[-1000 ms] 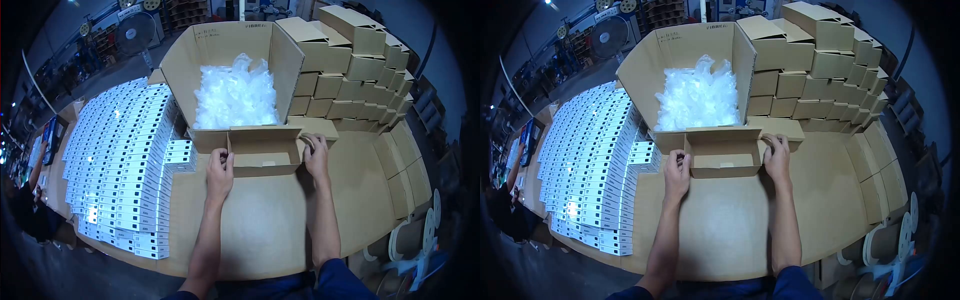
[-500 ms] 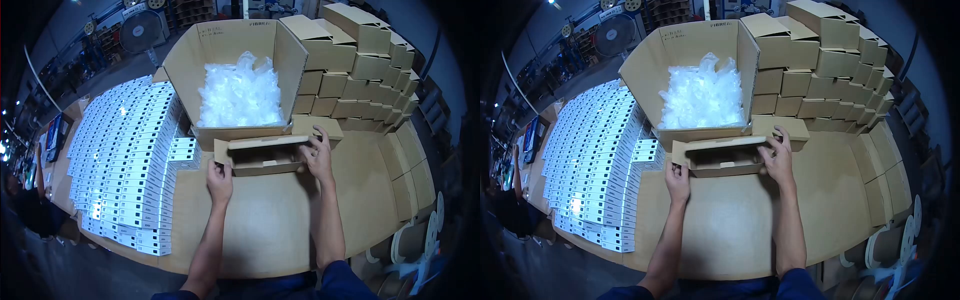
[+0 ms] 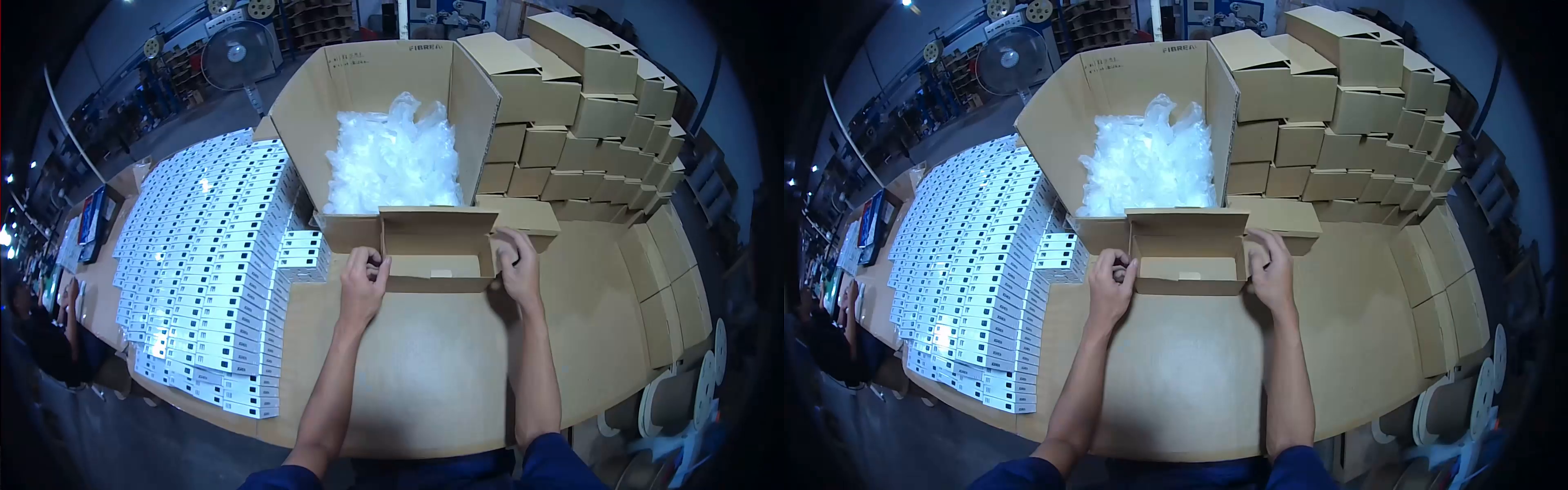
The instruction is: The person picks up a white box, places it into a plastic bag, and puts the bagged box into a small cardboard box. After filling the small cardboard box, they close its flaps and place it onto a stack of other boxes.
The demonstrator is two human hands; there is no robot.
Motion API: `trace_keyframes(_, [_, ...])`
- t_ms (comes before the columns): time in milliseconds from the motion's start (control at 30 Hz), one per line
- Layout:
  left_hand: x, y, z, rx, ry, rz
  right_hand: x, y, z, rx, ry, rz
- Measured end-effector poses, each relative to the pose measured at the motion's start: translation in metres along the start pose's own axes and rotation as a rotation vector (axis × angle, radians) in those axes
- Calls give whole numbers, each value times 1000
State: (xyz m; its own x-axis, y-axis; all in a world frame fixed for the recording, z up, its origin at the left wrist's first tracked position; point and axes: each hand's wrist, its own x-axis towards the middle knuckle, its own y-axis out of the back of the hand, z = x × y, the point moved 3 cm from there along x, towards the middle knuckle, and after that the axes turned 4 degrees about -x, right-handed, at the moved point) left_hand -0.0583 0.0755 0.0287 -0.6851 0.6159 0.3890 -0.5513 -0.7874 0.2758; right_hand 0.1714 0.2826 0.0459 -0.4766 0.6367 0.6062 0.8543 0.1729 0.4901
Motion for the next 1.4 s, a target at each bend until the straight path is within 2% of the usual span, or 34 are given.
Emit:
trace_keyframes(33, [0,-1,-5,-10,-52,20,-5,-3,13,149,-178,40])
trace_keyframes(133, [-3,0,-11,-34,-52,20,-18,-2,34,200,-504,26])
trace_keyframes(267, [-5,-2,-13,-35,-43,-8,-19,-4,40,315,-434,33])
trace_keyframes(400, [-3,-2,-15,29,-49,-31,-11,4,21,117,-246,10])
trace_keyframes(433, [-3,-2,-15,16,-71,-22,-7,9,-9,-16,-200,4])
trace_keyframes(533, [-2,-3,-20,-52,-45,-25,2,-1,-14,-66,-22,-4])
trace_keyframes(667, [-6,-3,-20,-25,-29,6,14,-13,13,-103,-227,212])
trace_keyframes(700, [-7,-2,-9,7,-96,4,20,-13,5,-126,-289,222])
trace_keyframes(833, [-8,-5,-13,-36,-150,-4,27,-21,-11,-254,-314,73])
trace_keyframes(933, [-4,-5,-14,-99,-69,-25,25,-23,-14,-166,-140,102])
trace_keyframes(1000, [-2,-4,-18,-99,-58,-52,18,-21,-10,1,-208,97])
trace_keyframes(1067, [-3,-7,-27,-86,-89,-68,10,-13,-4,46,-200,121])
trace_keyframes(1100, [-5,-6,-27,-75,-74,-70,7,-9,1,-43,-118,148])
trace_keyframes(1200, [-6,-4,-23,-45,-46,-80,-9,-2,28,138,-505,127])
trace_keyframes(1333, [-8,2,-16,2,-46,-95,-19,-2,52,-14,-632,65])
trace_keyframes(1400, [-14,15,-7,22,-55,-65,-15,2,51,-4,-555,18])
